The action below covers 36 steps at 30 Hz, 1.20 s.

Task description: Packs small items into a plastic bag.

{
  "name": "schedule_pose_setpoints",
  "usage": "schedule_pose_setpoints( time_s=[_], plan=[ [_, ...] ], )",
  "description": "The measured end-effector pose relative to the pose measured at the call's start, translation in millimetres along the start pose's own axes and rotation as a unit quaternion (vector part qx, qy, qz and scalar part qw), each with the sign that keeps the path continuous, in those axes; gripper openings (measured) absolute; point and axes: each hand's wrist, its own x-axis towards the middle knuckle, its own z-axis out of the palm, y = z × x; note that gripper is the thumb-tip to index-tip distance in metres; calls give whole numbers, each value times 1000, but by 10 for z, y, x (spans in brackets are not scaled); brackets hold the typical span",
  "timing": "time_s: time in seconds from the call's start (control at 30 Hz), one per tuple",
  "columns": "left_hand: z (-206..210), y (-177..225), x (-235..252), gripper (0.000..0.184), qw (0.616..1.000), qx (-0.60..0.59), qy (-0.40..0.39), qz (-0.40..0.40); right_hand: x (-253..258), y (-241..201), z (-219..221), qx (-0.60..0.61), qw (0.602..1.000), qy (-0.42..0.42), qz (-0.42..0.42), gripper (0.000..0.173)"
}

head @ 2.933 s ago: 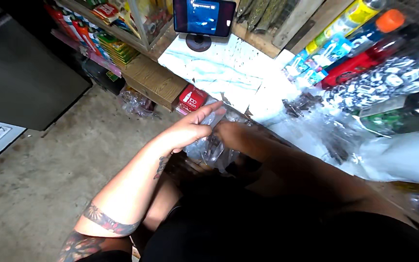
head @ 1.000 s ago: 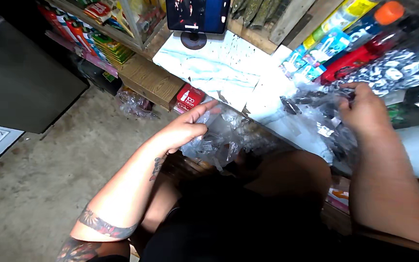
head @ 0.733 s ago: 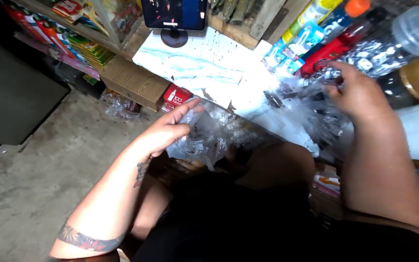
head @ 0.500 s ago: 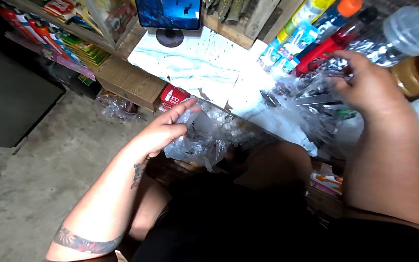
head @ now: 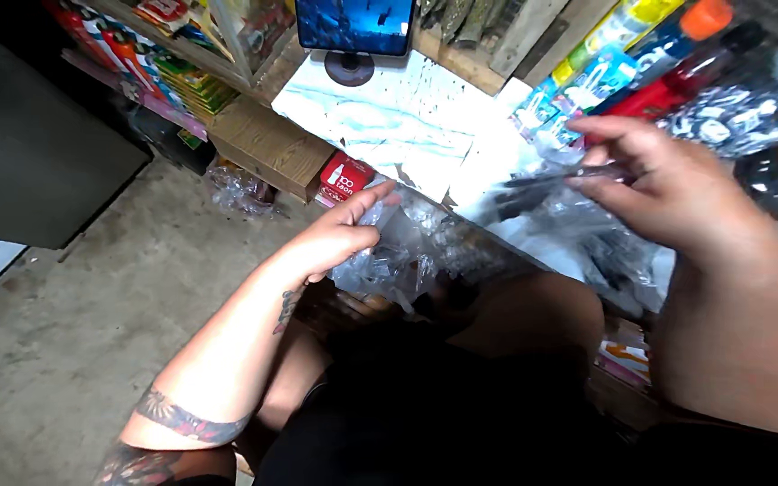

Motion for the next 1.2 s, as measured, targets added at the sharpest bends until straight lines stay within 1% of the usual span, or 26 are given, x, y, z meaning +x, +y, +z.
schedule_pose_setpoints(
  time_s=[0.13, 0.23, 0.33, 0.4, 0.43, 0.47, 0.5, 0.57, 0.6, 0.67, 0.73, 0.8, 0.87, 0.93, 1.03, 1.07, 1.13, 1.2],
  plan=[
    [6, 6, 7, 79, 1000, -6, -3, -1, 195, -154, 425, 43, 993, -50, -100, 45],
    [17, 22, -4, 78, 1000, -12, -6, 7, 325, -343, 812, 55, 987, -97, -114, 35],
    [47, 54, -39, 76, 999, -32, -16, 17, 452, -551, 1217, 25, 975, -207, -79, 29],
    [58, 66, -52, 77, 998, -43, -29, 31, 542, -727, 1452, -38, 953, -298, -49, 26],
    [66, 68, -53, 78, 998, -45, -30, 38, 587, -832, 1551, -73, 936, -343, -25, 28],
    [67, 70, -56, 78, 998, -44, -34, 41, 598, -892, 1679, -94, 930, -355, -17, 28],
    [68, 70, -57, 79, 998, -40, -37, 43, 575, -934, 1811, -96, 935, -342, -6, 27],
    [66, 71, -57, 80, 997, -38, -42, 44, 501, -928, 2135, -92, 957, -276, 8, 27],
    [68, 72, -55, 80, 997, -39, -43, 44, 505, -917, 2279, -92, 953, -286, 31, 28],
    [62, 74, -51, 80, 997, -41, -46, 41, 559, -890, 2516, -110, 929, -344, 78, 30],
    [60, 63, -46, 79, 997, -42, -48, 45, 555, -862, 2654, -120, 915, -372, 94, 33],
    [73, 63, -48, 80, 997, -33, -48, 46, 535, -842, 2664, -116, 910, -387, 94, 37],
    [74, 56, -42, 79, 997, -32, -47, 50, 560, -834, 2538, -111, 907, -400, 72, 41],
    [69, 57, -37, 77, 997, -30, -49, 53, 585, -819, 2314, -92, 907, -412, 17, 40],
    [74, 58, -37, 77, 997, -36, -46, 49, 557, -765, 1874, -29, 912, -400, -81, 35],
    [67, 55, -42, 76, 997, -42, -48, 48, 529, -697, 1753, 1, 915, -390, -105, 36],
    [49, 39, -55, 75, 997, -51, -41, 50, 428, -507, 1499, 65, 930, -334, -137, 41],
    [36, 29, -62, 76, 997, -48, -36, 54, 308, -262, 1198, 99, 947, -276, -133, 42]
  ],
)
